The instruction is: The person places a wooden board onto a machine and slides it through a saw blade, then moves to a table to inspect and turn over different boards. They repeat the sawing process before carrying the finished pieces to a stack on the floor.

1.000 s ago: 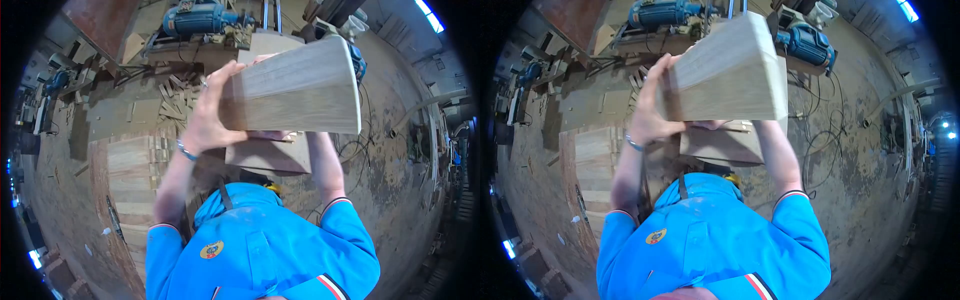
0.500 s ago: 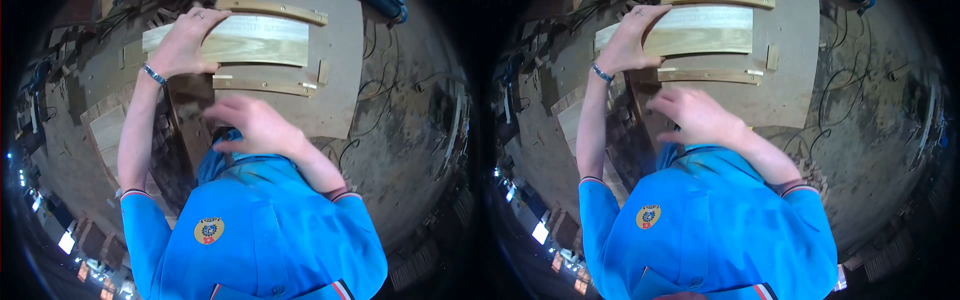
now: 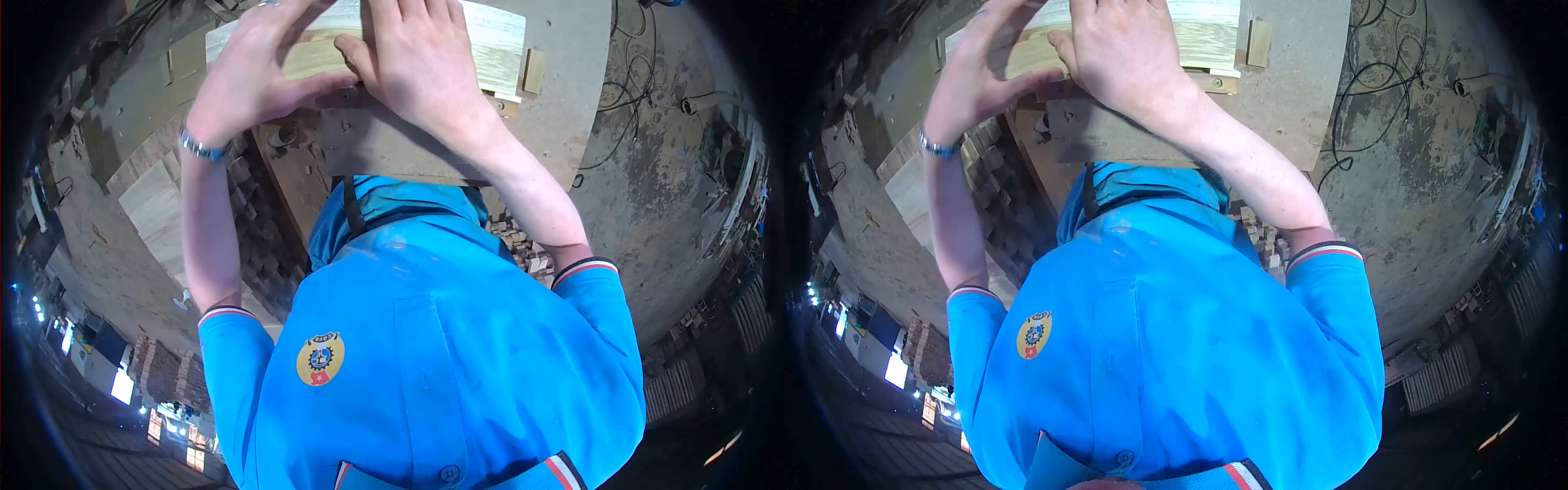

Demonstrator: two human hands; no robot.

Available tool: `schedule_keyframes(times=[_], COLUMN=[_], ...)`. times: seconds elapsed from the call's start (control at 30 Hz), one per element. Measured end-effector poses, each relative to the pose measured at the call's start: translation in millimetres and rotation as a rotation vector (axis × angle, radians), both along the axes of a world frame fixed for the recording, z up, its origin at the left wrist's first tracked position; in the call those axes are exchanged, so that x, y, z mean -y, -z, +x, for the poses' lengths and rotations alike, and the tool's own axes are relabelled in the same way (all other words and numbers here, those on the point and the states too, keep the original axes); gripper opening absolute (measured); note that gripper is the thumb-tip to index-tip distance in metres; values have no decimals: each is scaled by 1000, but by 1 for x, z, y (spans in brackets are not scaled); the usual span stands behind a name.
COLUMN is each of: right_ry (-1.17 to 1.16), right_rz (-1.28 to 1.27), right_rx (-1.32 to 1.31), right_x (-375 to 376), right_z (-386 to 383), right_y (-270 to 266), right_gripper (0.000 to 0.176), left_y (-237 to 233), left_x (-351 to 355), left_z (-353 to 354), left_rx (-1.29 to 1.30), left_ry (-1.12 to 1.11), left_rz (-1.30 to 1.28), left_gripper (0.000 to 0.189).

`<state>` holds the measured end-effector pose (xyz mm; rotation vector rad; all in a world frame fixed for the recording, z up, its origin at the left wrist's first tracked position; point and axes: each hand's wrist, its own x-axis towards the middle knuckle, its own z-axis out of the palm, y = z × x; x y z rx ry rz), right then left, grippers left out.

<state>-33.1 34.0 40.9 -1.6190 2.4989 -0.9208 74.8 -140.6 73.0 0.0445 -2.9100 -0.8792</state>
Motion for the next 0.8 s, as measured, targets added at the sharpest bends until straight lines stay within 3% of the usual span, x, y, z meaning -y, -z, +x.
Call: schedule_keyframes(times=[0.13,0.23,0.33,0.47,0.53,0.63,0.67,0.73,0.8], right_ry=[49,56,34,3,-27,-101,-147,-146,-113], right_rz=[-45,-61,-49,17,73,83,113,127,163], right_rx=[-8,-32,-47,-19,9,-124,-177,-229,-247], right_x=[0,1,-3,-18,-27,-37,-44,-52,-50], right_z=[5,5,4,-8,-15,-11,-11,-12,-13], right_y=[-2,-1,-2,-8,-9,-10,-10,-4,3], right_gripper=[47,47,47,50,53,89,112,106,123], left_y=[-2,29,48,39,41,41,43,45,44], left_x=[6,-4,-26,-49,-55,-60,-60,-57,-52], left_z=[48,91,97,81,77,79,80,80,80], left_rx=[-168,-204,-190,-193,-233,-285,-295,-310,-285], left_ry=[-349,-785,-901,-958,-888,-853,-853,-861,-849], left_rz=[-47,-7,329,365,177,114,126,167,184], left_gripper=[60,45,45,43,42,37,37,35,34])
